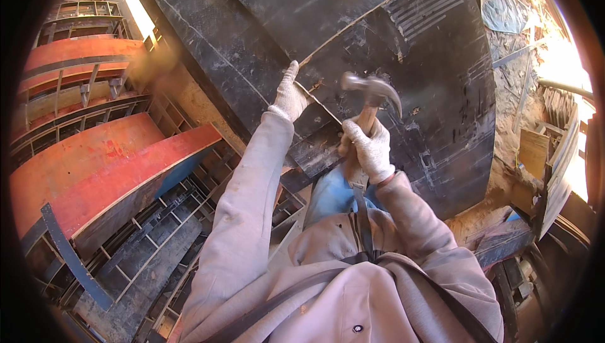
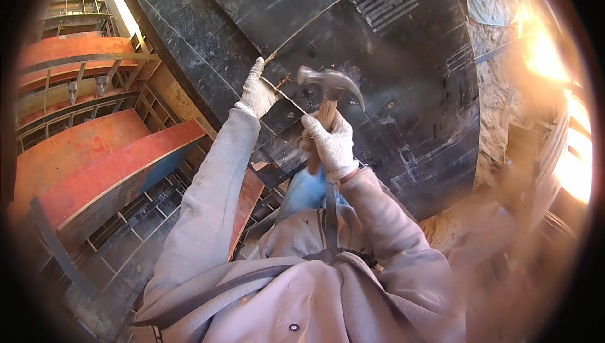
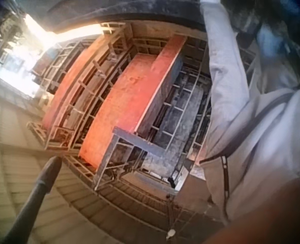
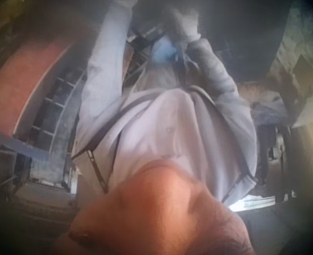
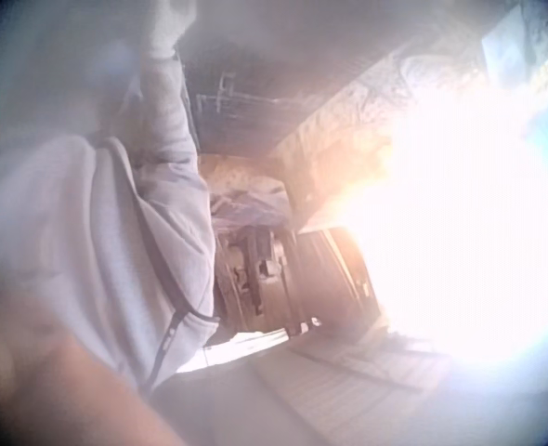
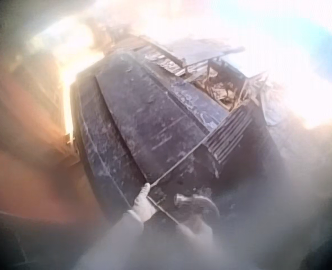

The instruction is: The person uses a hammer to break apart a large piece of dark wood or paneling. They repeatedly strike the material, causing it to crack and separate into smaller pieces, which are then moved aside.

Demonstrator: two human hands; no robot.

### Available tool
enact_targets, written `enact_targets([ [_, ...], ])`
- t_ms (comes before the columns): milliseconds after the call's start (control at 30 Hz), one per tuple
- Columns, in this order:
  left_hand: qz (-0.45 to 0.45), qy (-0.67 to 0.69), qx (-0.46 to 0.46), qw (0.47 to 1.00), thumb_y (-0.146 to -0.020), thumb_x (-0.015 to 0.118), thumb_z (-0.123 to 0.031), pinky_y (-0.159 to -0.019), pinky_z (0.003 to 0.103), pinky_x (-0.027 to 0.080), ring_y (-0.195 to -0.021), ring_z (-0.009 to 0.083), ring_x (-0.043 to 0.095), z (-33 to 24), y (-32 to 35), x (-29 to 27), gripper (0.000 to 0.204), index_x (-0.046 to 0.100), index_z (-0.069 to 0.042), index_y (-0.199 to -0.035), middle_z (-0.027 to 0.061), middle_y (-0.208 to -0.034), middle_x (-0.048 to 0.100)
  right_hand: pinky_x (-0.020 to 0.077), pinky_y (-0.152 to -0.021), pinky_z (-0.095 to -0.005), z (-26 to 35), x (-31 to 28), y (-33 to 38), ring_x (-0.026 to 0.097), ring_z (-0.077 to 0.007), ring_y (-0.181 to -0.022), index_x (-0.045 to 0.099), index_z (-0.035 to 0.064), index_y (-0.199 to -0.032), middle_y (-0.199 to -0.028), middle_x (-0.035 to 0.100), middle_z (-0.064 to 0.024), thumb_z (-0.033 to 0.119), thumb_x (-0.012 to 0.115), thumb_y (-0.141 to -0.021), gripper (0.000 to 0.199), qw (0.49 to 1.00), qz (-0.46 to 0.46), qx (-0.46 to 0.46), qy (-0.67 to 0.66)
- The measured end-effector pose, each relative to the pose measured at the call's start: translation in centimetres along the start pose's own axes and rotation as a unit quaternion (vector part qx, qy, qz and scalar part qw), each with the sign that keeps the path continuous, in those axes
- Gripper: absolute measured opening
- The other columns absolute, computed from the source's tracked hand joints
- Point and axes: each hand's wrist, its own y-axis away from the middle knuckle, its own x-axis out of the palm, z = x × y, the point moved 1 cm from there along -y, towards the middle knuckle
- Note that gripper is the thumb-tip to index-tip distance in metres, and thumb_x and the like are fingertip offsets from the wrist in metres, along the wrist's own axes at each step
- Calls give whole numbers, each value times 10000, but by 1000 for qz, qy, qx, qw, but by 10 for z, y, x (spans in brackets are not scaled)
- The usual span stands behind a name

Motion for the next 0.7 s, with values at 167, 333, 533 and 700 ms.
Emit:
enact_targets([
  [167, -42, -10, 34, 999, -1029, 453, -660, -1042, 550, 513, -1257, 314, 585, 10, 3, 6, 697, 508, -122, -1469, 147, -1389, 601, 505, -580, -282, -90, -15, -16, 603, -120, -630, 684, 42, -1120, -834, 658, -22, 120, 762, -928, 221, 950, -140, -206, 187],
  [333, -41, -18, 24, 999, -999, 466, -709, -1019, 546, 525, -1237, 306, 601, 8, 11, 15, 744, 509, -123, -1455, 146, -1364, 607, 495, -660, -301, -89, 17, -40, 560, -133, -686, 685, 3, -1141, -809, 599, -13, 163, 728, -965, 241, 958, -108, -176, 197],
  [533, -63, -13, 28, 998, -1006, 401, -738, -1047, 560, 497, -1244, 305, 599, 14, 8, 11, 782, 494, -115, -1470, 145, -1377, 606, 543, -716, -398, -102, 18, -40, 718, -271, -776, 706, 76, -1221, -873, 726, -159, 251, 759, -935, 339, 962, -104, -106, 228],
  [700, -56, 26, 62, 996, -967, 380, -809, -1071, 541, 479, -1300, 329, 565, 24, 13, 8, 891, 484, -90, -1482, 176, -1464, 540, 532, -680, -400, -87, 19, -38, 707, -271, -691, 696, 76, -1228, -739, 682, -204, 277, 739, -960, 337, 940, -136, -240, 198],
])
